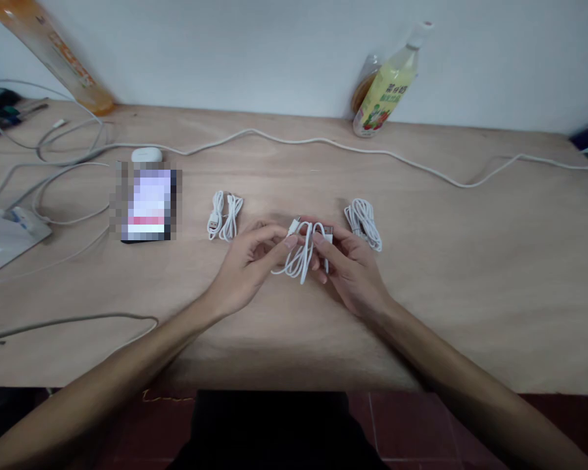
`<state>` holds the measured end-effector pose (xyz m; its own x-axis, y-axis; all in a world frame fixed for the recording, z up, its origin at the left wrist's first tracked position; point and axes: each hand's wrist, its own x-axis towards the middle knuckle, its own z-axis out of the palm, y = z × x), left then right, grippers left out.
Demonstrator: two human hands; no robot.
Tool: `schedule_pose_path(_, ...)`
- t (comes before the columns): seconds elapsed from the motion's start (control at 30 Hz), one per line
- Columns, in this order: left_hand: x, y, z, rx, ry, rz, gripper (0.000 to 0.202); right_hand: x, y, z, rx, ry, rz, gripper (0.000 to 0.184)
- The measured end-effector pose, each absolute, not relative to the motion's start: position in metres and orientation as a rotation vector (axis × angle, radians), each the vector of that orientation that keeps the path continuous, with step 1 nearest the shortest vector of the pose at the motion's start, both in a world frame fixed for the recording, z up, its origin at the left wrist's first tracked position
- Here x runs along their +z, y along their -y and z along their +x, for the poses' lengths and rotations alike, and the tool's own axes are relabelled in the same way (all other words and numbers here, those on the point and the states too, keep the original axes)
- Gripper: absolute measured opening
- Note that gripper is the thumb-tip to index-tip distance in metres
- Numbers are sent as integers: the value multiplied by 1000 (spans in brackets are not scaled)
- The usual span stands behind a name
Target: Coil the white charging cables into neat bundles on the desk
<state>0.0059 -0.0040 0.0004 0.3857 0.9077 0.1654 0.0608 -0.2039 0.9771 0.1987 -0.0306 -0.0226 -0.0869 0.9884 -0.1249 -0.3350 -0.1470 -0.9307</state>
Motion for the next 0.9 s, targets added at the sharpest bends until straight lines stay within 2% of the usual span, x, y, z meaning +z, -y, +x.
schedule_pose_path(0.2, 4, 7, 5, 1077, -959, 1528, 19, -23, 32, 199, 1496, 938, -1017, 45)
schedule_pose_path(0.4, 9, 9, 8, 904, -774, 1305, 27, -23, 32, 198, 1496, 917, -1032, 44)
schedule_pose_path(0.53, 7, 10, 7, 858, -767, 1344, 21, -22, 33, 198, 1548, 921, -1026, 46)
schedule_pose_path(0.7, 1, 6, 3, 1017, -860, 1578, 6, -19, 32, 198, 1594, 879, -1010, 46)
schedule_pose_path(0.9, 8, 4, 4, 895, -822, 1497, 13, -13, 27, 203, 1564, 850, -980, 35)
